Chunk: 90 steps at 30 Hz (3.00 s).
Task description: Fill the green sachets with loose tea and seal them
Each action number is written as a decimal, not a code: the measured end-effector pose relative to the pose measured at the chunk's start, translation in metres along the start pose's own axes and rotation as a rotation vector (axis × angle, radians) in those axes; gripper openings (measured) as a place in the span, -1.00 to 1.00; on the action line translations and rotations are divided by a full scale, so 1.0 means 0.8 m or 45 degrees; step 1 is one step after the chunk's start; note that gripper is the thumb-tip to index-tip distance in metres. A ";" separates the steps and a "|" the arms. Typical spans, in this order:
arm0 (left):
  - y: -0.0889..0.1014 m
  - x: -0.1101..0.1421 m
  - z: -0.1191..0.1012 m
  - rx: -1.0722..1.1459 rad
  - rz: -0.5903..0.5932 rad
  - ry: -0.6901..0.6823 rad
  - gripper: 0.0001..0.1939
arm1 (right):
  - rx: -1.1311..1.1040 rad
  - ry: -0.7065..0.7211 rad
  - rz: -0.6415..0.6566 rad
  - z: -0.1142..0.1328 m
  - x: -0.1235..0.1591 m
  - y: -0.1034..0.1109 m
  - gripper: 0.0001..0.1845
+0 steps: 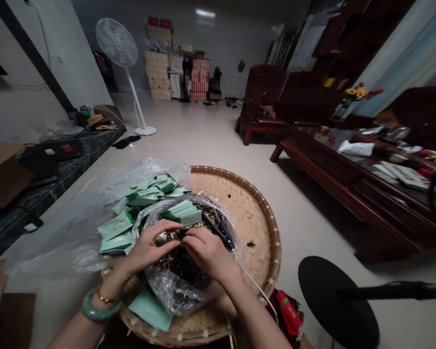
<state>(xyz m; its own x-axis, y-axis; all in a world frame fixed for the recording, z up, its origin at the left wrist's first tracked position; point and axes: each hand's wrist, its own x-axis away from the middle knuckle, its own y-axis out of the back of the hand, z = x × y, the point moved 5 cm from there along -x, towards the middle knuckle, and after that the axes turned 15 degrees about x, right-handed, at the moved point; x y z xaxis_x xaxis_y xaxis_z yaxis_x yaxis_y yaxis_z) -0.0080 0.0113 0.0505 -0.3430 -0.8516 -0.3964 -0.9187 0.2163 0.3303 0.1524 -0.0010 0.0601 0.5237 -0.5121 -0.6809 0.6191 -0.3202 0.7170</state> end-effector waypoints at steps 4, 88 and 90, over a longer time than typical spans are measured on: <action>0.002 -0.003 0.013 0.005 0.046 0.107 -0.59 | -0.043 0.023 -0.027 0.003 0.002 0.004 -0.83; -0.061 0.014 0.050 1.271 0.067 0.975 -0.49 | -0.658 -0.794 0.169 -0.057 -0.022 -0.038 -0.79; -0.065 0.015 0.055 1.257 -0.006 0.987 -0.50 | -0.633 -0.842 0.146 -0.061 -0.019 -0.039 -0.80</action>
<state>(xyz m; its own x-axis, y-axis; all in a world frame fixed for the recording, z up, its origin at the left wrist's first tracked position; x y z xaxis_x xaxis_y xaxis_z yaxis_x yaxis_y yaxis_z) 0.0267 0.0113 -0.0091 -0.4419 -0.8372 0.3224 -0.7888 0.1915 -0.5840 0.1536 0.0556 0.0407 0.2441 -0.9319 -0.2683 0.8501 0.0725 0.5216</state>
